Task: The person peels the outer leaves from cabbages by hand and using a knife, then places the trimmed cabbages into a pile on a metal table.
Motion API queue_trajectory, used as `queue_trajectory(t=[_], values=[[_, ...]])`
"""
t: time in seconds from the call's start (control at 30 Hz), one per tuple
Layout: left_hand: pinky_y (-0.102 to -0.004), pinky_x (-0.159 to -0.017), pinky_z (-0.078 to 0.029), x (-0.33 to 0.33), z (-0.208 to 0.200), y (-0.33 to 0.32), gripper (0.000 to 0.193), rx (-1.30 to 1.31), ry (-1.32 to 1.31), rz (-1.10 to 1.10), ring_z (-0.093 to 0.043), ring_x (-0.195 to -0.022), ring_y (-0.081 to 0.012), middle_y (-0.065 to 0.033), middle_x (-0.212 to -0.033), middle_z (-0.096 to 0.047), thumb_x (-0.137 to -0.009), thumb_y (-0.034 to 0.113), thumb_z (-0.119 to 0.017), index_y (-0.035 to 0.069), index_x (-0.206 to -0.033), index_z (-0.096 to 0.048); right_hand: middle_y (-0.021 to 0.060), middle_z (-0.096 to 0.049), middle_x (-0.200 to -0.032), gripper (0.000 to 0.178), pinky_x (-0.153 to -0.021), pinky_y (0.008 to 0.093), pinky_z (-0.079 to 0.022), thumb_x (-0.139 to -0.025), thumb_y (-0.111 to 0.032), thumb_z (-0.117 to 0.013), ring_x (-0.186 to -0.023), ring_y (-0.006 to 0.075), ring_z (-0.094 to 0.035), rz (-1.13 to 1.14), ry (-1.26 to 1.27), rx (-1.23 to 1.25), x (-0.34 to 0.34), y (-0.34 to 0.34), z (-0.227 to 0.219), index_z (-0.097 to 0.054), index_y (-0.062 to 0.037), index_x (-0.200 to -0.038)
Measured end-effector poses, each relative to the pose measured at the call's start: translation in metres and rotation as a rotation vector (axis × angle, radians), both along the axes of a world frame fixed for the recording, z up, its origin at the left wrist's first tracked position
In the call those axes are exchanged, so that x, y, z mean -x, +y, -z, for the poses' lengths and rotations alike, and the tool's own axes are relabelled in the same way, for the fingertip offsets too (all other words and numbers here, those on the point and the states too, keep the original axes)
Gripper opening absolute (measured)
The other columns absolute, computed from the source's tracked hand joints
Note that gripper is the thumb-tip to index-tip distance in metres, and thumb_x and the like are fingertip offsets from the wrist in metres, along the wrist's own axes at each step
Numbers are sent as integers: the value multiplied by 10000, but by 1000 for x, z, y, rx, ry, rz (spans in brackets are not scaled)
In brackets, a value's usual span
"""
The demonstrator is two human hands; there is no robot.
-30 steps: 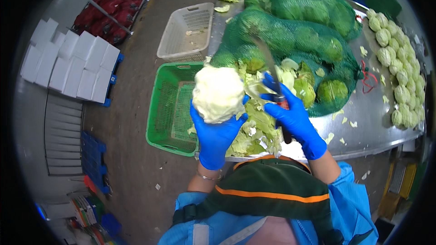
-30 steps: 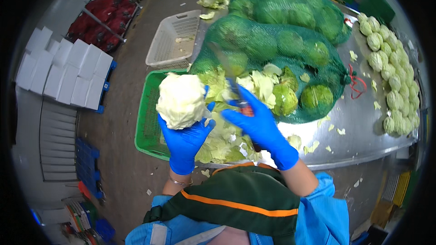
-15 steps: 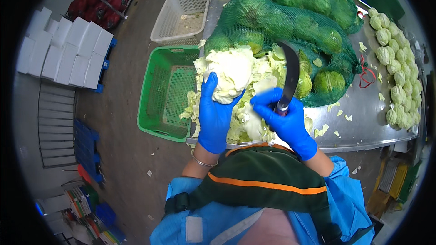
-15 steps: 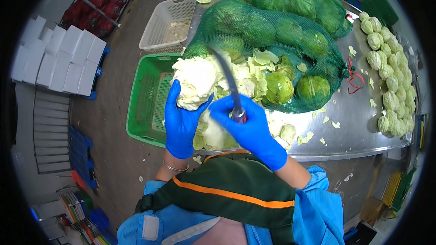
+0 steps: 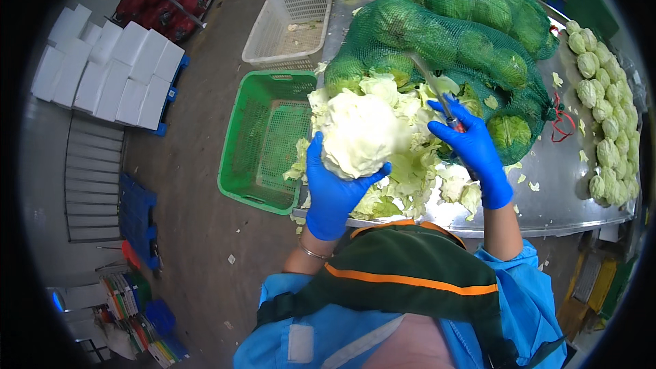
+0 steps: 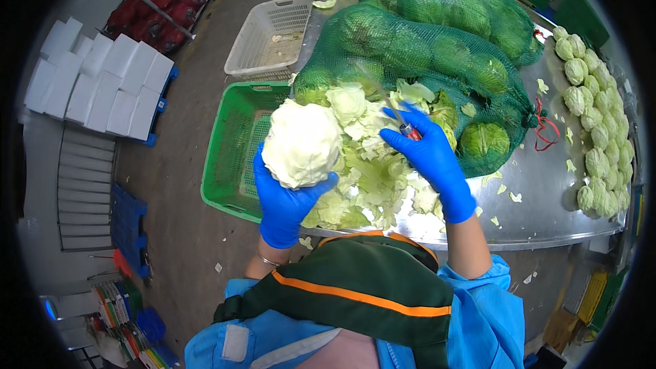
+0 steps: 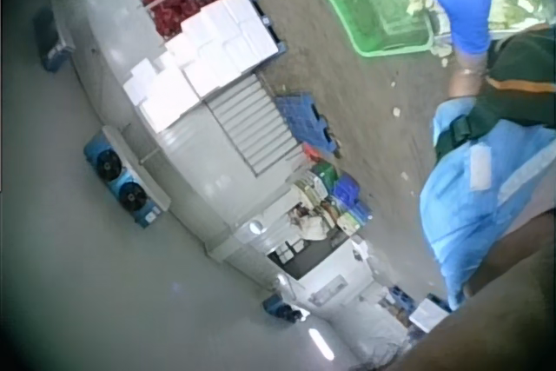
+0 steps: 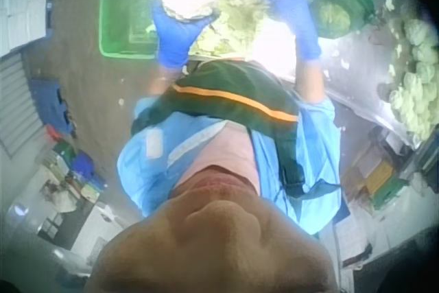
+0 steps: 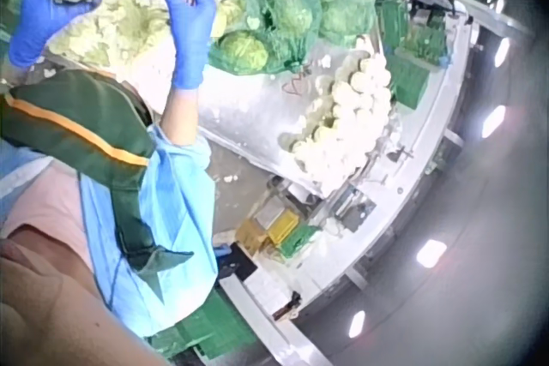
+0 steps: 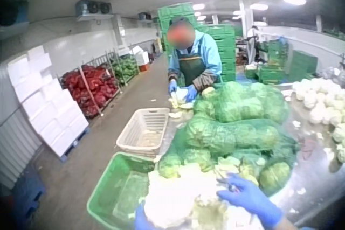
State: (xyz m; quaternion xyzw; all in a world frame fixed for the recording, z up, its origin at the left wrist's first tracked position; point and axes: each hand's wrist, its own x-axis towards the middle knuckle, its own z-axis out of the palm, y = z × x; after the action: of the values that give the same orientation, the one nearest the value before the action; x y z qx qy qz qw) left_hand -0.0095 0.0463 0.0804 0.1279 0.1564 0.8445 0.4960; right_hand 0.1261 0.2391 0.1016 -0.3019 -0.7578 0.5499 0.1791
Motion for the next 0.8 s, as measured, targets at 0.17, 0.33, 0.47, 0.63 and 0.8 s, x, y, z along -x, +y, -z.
queue_trajectory(t=[0.17,0.33,0.47,0.63,0.8], values=[[-519,-997,-318,-7,4,11,590,208,-116,-114,-369,-1226,-343,-151,-1351,-348,-859,343,-451,113,-1369,-263,121,-389,-1355,472,-980,347,-358,-751,-130,-695,-1228,236,-402,-160,464,321,17,-53,-26,-546,-126,-1198],[-490,-1017,-306,-3,1,3,607,244,125,-207,-376,-1230,-322,-140,-1352,-357,-826,359,-444,103,-1355,-293,134,-560,-1147,272,-702,275,-493,-754,-116,-680,-954,207,-587,-78,380,-31,9,-59,-10,-622,-41,-1009],[-502,-1007,-314,1,3,-3,617,11,-156,-59,-382,-1227,-322,-115,-1350,-369,-812,393,-415,116,-1352,-309,105,-590,-1096,414,-624,236,-493,-774,-116,-643,-889,170,-595,-75,450,455,-8,-30,-33,-523,-32,-1162],[-505,-998,-326,-1,-4,3,632,312,38,-113,-387,-1221,-322,-133,-1348,-367,-811,421,-409,107,-1351,-313,87,-485,-1228,637,-932,352,-402,-661,-210,-767,-1114,254,-488,-386,268,-388,11,-39,-49,-490,-93,-1223],[-486,-974,-367,0,0,3,574,191,9,-17,-465,-1153,-318,-159,-1290,-437,-833,326,-449,43,-1320,-340,56,-485,-981,503,-781,319,-433,-604,-198,-809,-869,212,-507,-393,273,-210,11,-31,-36,-546,-77,-1015]])
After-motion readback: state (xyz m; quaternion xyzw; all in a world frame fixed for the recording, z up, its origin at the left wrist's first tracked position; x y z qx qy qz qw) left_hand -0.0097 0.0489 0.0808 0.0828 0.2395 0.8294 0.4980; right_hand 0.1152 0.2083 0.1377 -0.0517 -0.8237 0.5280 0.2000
